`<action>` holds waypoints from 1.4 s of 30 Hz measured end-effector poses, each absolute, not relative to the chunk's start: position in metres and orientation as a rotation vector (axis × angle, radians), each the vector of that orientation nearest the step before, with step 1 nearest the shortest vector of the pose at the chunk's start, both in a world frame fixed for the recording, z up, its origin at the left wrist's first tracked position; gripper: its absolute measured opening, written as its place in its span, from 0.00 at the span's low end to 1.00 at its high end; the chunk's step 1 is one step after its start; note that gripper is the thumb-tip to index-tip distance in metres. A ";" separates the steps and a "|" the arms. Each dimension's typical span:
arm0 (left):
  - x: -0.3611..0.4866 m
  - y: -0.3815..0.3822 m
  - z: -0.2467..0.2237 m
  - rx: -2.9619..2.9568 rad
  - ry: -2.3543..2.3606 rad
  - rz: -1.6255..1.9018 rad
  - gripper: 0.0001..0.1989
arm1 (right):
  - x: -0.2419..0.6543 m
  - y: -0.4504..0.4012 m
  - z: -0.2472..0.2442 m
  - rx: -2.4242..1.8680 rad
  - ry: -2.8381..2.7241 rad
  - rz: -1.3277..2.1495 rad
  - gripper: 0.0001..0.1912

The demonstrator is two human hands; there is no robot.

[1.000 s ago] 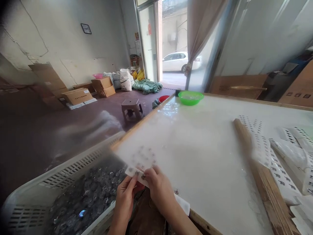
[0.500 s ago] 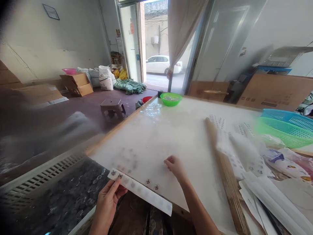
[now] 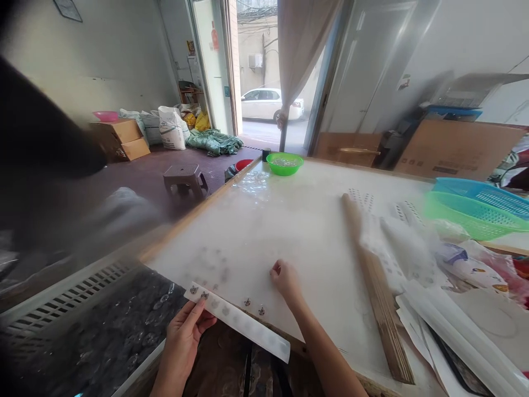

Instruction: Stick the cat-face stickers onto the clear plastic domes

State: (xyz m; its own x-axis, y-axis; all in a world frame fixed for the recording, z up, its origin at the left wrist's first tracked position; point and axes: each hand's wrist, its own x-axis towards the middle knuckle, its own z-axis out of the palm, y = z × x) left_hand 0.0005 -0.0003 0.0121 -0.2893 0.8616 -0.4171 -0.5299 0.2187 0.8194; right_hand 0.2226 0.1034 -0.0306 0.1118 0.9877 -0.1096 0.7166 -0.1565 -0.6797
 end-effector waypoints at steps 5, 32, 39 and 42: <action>0.006 0.007 0.009 0.426 1.204 1.422 0.19 | 0.226 0.097 -0.033 -1.952 -1.673 0.711 0.07; 0.022 0.007 0.014 0.562 1.198 1.417 0.15 | 0.205 0.013 0.030 -1.229 -2.019 1.431 0.11; 0.027 0.004 0.018 0.602 1.218 1.398 0.14 | 0.208 0.006 0.028 -1.212 -1.852 1.505 0.11; 0.030 0.004 0.020 0.582 1.199 1.393 0.13 | 0.209 0.006 0.030 -1.220 -1.840 1.506 0.11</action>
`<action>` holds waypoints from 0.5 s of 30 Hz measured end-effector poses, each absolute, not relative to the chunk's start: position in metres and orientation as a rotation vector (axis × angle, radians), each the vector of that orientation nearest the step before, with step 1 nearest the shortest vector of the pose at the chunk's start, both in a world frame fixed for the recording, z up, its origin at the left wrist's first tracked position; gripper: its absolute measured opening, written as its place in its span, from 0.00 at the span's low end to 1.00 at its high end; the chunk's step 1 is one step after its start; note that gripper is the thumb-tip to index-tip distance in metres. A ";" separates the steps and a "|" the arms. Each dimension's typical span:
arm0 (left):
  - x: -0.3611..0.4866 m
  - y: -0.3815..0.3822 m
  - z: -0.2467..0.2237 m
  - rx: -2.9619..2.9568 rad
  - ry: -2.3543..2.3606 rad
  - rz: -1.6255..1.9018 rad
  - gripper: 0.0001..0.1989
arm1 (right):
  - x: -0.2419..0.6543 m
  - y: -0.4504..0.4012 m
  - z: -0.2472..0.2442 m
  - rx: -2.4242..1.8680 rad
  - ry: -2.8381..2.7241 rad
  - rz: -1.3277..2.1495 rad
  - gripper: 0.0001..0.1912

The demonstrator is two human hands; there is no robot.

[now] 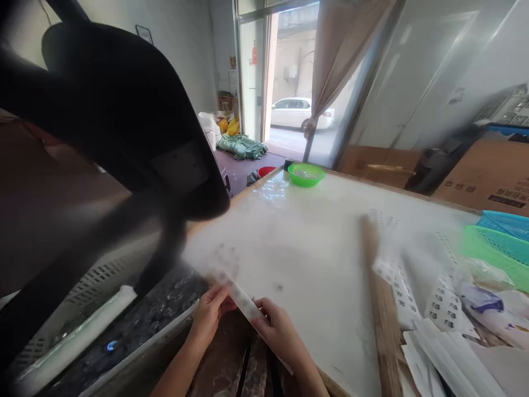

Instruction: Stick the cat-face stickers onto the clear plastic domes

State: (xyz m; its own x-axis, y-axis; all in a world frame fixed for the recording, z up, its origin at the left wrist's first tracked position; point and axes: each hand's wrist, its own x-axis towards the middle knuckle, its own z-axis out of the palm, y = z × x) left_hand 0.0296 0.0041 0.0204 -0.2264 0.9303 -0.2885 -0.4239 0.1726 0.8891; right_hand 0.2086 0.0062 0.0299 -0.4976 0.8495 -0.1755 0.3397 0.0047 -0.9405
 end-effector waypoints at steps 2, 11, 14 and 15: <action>0.031 0.004 0.026 0.546 1.192 1.397 0.12 | 0.208 0.006 0.033 -1.245 -1.789 1.501 0.11; 0.032 -0.002 0.065 0.361 1.035 1.439 0.15 | 0.207 0.001 0.024 -1.262 -1.792 1.482 0.11; 0.032 -0.003 0.073 0.202 1.007 1.480 0.14 | 0.211 -0.003 0.035 -1.358 -1.812 1.408 0.12; 0.033 -0.003 0.076 0.116 1.001 1.504 0.14 | 0.214 -0.004 0.045 -1.416 -1.857 1.386 0.13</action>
State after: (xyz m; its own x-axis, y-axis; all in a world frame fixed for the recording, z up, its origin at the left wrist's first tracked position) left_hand 0.0327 -0.0034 0.0761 -0.2321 0.8508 -0.4714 -0.7632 0.1411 0.6305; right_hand 0.2138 -0.0036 0.0449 -0.3913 0.8920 -0.2263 0.4704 -0.0174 -0.8823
